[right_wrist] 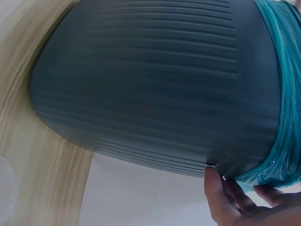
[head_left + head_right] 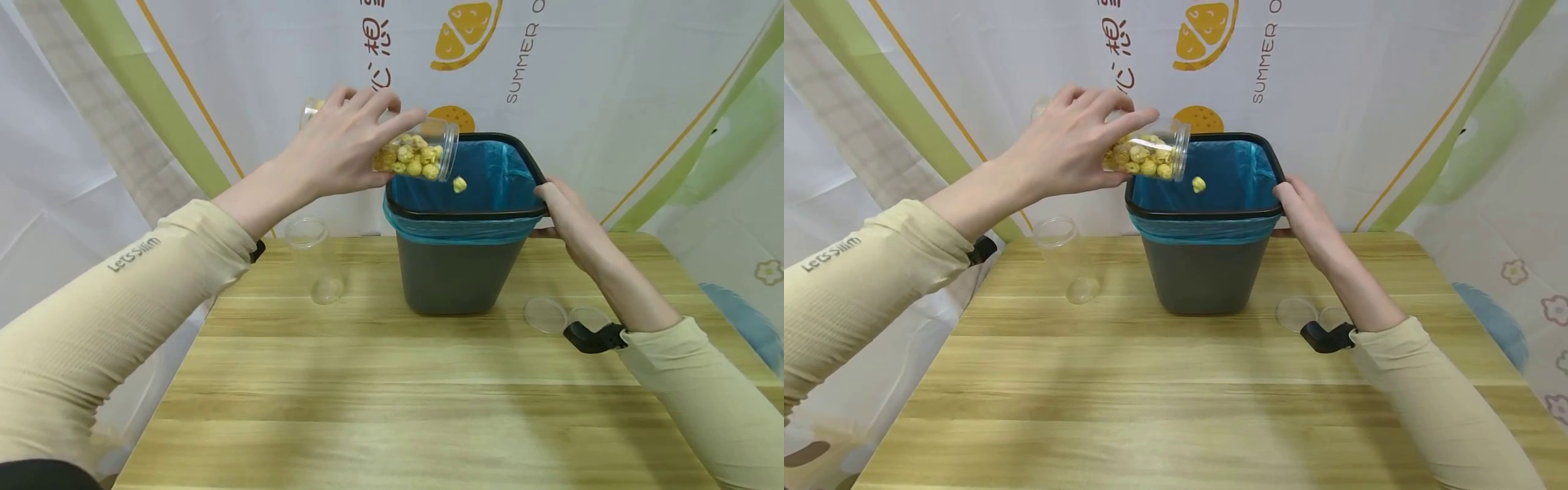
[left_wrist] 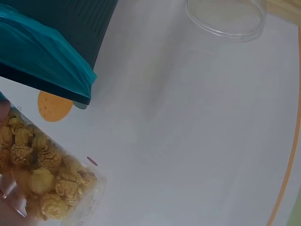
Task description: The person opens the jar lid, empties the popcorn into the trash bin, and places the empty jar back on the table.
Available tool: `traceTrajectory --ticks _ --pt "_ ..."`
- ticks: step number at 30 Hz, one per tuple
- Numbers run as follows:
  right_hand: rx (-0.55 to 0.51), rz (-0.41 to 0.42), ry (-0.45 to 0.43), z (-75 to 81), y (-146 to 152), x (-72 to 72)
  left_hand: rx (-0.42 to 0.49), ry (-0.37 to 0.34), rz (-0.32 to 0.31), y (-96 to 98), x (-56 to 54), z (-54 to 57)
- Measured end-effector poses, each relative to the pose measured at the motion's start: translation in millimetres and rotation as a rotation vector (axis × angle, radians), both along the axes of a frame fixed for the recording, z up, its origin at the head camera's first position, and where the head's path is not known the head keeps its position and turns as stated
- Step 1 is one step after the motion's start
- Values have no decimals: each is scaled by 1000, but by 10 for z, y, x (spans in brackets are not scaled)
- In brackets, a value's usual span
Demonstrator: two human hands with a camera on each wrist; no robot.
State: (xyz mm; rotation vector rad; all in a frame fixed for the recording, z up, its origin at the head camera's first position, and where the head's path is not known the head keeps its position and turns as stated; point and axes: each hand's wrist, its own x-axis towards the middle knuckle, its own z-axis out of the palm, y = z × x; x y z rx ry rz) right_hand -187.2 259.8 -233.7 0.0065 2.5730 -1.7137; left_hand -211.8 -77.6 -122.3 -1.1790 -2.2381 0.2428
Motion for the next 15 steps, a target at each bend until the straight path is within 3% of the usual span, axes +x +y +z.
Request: traceTrajectory --ticks 15 --pt "-1 12 1 2 5 7 -78 58 -7 54 -23 87"
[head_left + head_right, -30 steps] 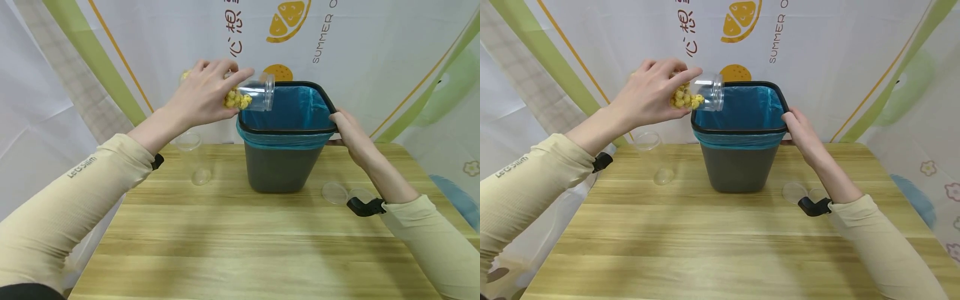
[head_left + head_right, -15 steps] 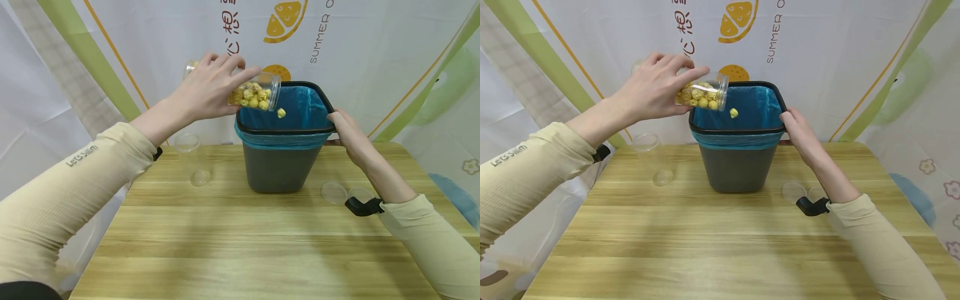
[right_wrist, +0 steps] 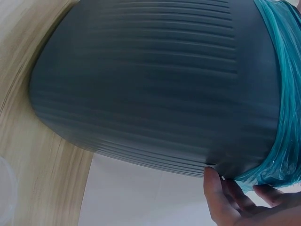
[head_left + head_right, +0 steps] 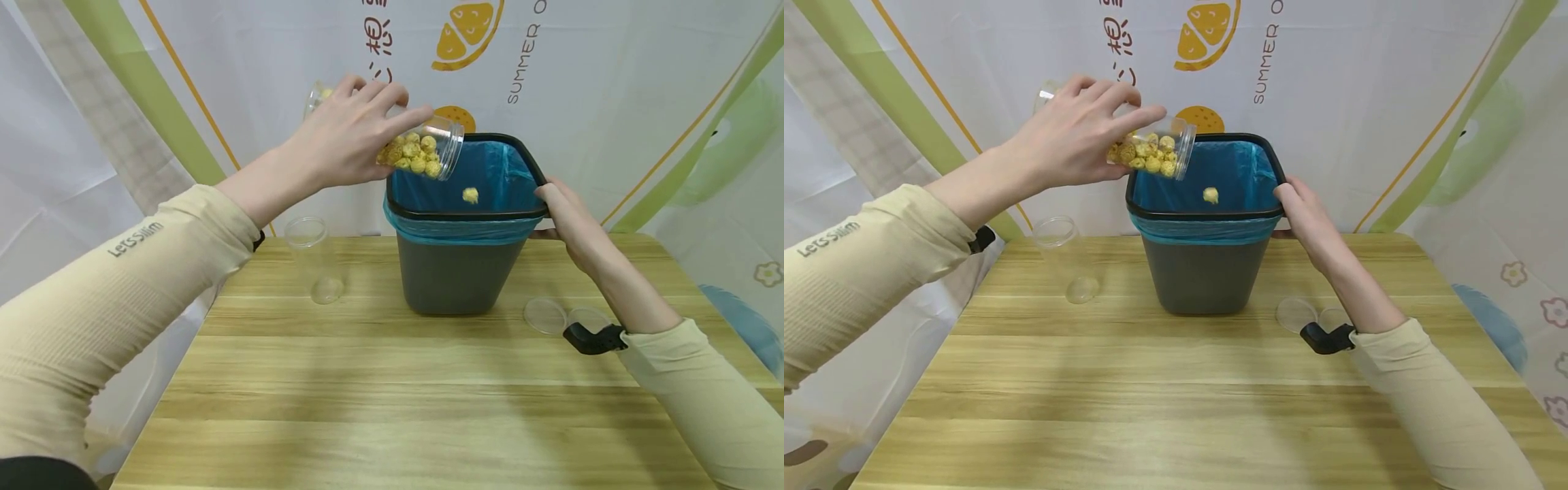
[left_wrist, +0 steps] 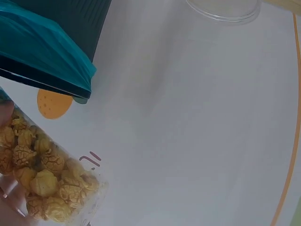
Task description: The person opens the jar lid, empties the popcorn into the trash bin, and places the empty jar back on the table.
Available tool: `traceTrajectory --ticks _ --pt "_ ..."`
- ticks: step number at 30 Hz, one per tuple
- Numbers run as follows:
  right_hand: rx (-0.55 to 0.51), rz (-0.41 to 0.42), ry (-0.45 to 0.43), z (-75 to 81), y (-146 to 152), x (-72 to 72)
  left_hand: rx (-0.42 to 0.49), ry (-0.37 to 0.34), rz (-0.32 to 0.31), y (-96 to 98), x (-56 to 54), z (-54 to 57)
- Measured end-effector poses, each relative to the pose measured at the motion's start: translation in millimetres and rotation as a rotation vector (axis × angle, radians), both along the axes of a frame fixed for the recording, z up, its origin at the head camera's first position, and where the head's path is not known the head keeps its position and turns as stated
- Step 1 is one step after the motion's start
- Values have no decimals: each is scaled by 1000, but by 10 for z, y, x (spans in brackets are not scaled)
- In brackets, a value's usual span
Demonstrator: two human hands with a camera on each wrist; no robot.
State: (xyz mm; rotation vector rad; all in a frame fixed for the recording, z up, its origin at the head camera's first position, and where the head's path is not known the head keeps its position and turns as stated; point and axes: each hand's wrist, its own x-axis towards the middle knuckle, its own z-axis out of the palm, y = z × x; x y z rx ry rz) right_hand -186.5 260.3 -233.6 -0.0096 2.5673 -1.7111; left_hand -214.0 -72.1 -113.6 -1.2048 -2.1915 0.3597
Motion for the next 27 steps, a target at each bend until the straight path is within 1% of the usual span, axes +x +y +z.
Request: traceTrajectory --ticks 7,11,15,18,23,27 --pt "-4 0 4 -5 8 0 -46 14 5 52 -6 54" --pt "-3 -2 1 -9 6 -8 -89 47 14 74 4 72" --pt "0 -1 -2 -6 6 -8 -104 74 -5 105 2 88" --pt "1 0 -7 -1 7 -6 -110 63 -9 132 4 103" --pt "0 -3 -9 0 16 -6 -139 37 11 172 12 127" --pt "-2 -1 -9 -5 16 -9 -156 32 15 187 7 135"
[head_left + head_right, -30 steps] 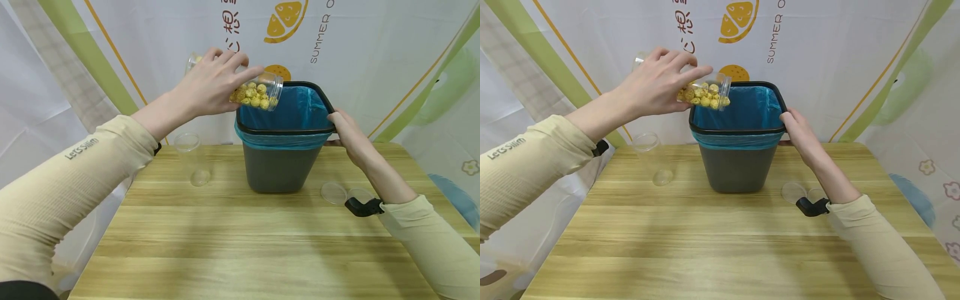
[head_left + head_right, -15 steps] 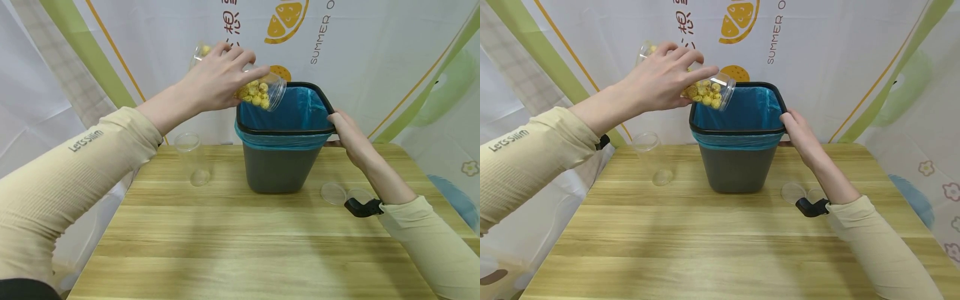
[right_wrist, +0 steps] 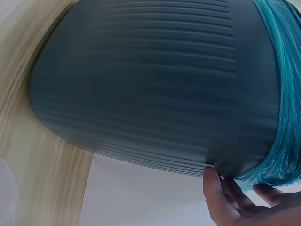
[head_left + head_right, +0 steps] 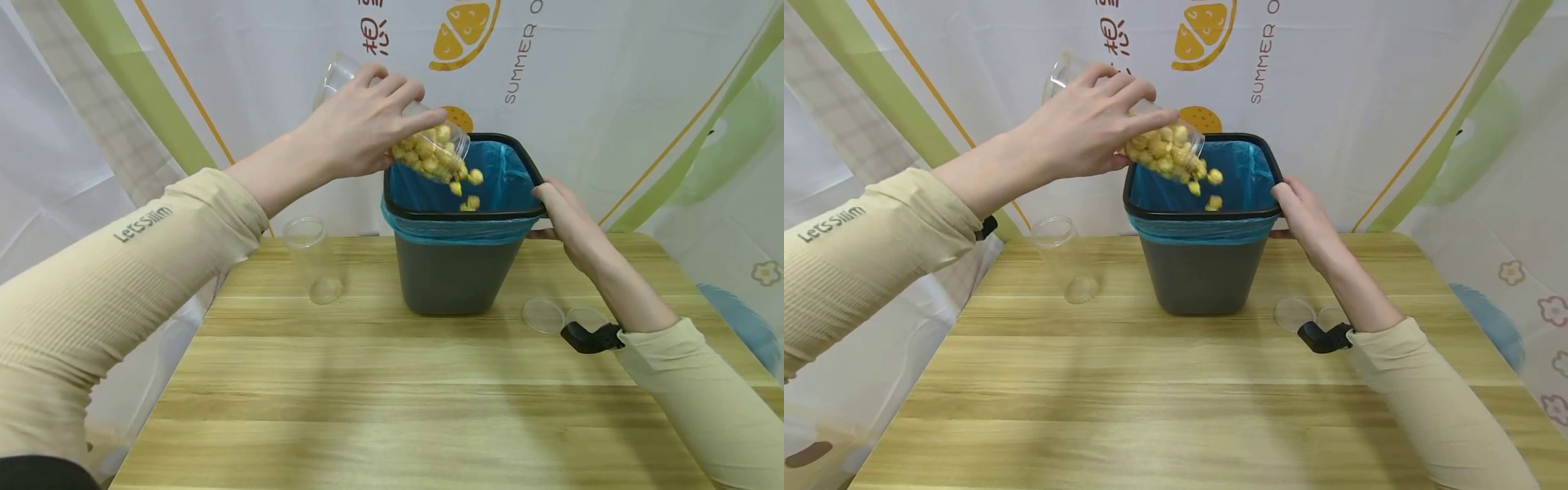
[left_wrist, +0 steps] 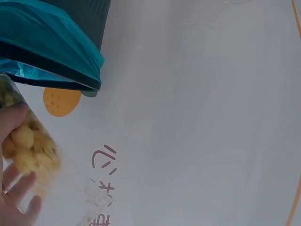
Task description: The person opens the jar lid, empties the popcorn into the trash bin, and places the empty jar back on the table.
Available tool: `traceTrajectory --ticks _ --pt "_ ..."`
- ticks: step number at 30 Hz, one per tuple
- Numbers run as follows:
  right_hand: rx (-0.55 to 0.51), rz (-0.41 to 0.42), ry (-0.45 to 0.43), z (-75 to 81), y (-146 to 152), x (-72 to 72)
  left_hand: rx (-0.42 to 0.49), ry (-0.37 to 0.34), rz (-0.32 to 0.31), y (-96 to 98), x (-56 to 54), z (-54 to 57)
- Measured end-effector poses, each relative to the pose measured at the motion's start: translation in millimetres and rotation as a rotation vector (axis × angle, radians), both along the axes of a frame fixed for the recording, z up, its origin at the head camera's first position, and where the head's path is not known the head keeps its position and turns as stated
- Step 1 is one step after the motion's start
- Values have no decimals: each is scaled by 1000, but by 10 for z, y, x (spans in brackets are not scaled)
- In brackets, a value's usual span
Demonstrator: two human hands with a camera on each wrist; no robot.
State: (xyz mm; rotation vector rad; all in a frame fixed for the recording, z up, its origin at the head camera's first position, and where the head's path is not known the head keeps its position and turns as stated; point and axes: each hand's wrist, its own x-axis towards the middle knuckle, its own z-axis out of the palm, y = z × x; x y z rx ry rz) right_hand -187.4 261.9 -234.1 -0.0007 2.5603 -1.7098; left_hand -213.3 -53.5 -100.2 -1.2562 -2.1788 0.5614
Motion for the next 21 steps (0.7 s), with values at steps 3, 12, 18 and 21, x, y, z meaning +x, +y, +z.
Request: traceTrajectory --ticks 3,12,18,21 --pt "-4 0 -1 -2 -9 -4 -7 8 -5 5 -13 1" --pt "-5 -1 1 -3 -6 10 3 116 -68 15 -23 11" --pt "-15 5 -3 -12 -10 12 0 151 -99 15 -9 13" --pt "-15 10 0 -17 -6 17 -7 156 -100 16 -1 17"
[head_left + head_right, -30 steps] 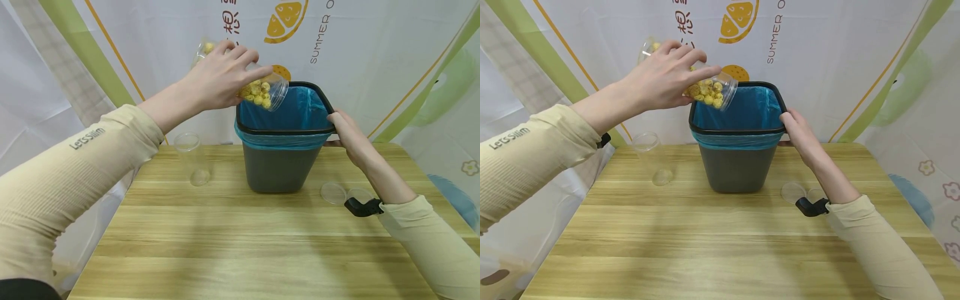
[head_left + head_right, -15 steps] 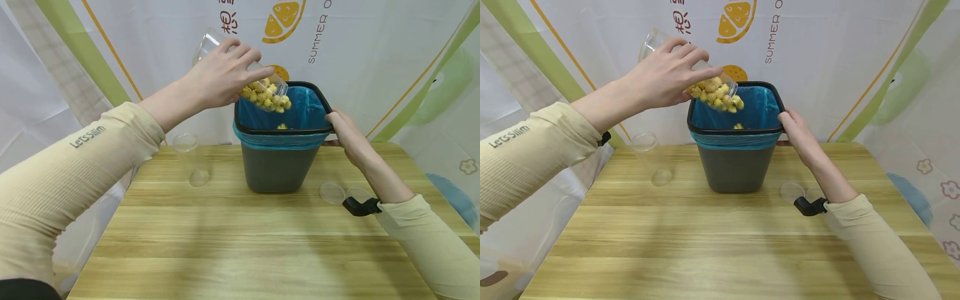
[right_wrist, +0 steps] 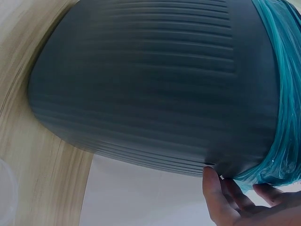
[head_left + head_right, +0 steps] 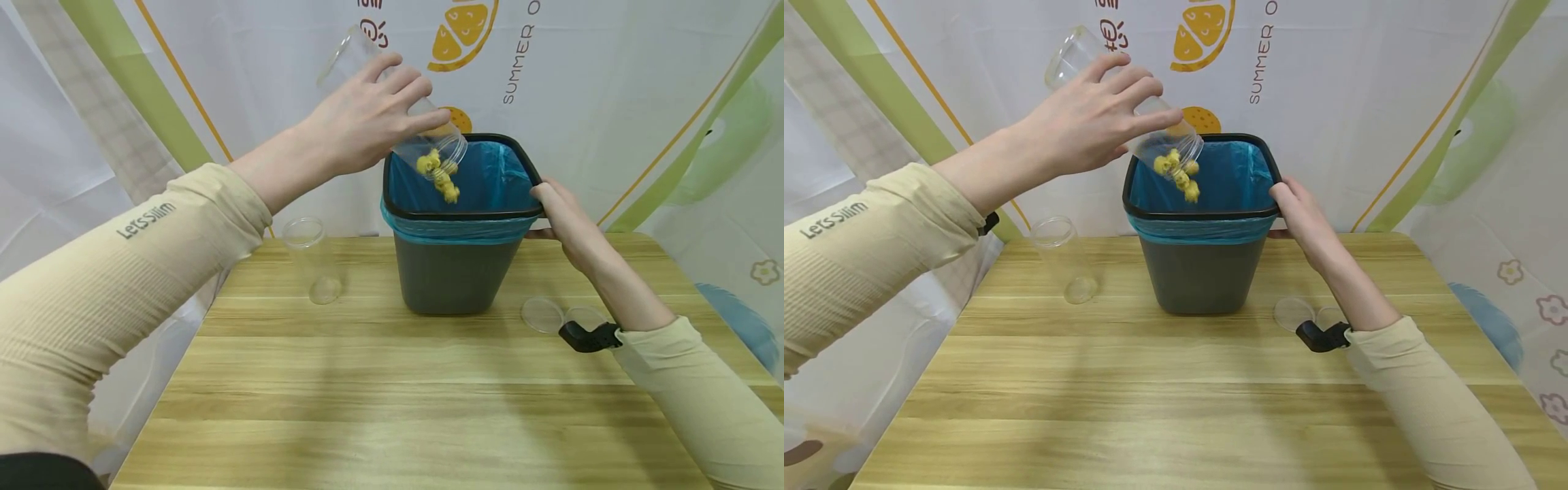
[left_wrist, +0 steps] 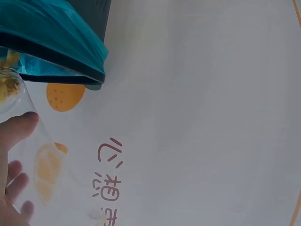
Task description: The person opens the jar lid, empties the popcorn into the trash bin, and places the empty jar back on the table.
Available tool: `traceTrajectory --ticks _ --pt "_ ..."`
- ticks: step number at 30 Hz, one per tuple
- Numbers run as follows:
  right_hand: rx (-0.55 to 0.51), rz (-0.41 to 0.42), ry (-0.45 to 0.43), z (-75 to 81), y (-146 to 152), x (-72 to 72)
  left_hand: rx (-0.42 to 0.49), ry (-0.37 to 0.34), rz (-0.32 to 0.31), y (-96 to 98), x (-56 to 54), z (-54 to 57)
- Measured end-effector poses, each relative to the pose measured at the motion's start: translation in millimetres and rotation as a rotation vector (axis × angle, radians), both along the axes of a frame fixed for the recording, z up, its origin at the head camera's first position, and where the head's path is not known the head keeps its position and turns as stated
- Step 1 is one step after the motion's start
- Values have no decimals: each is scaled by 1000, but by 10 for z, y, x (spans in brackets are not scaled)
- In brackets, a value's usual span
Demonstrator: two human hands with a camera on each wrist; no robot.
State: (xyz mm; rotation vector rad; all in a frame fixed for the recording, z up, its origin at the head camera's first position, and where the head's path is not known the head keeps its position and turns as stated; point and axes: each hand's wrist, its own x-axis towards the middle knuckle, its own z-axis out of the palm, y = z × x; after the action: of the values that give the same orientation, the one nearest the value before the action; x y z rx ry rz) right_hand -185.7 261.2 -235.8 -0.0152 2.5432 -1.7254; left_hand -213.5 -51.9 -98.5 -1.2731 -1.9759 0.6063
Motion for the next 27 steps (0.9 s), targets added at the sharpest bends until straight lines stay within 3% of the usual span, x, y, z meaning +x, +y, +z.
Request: traceTrajectory --ticks 10,19,27 --pt "7 -1 5 -14 -2 -19 -48 33 19 18 0 2" --pt "6 -4 15 -24 3 -29 -16 27 28 -17 3 -1" --pt "1 -19 8 -25 6 -48 -8 25 92 -58 24 -21"
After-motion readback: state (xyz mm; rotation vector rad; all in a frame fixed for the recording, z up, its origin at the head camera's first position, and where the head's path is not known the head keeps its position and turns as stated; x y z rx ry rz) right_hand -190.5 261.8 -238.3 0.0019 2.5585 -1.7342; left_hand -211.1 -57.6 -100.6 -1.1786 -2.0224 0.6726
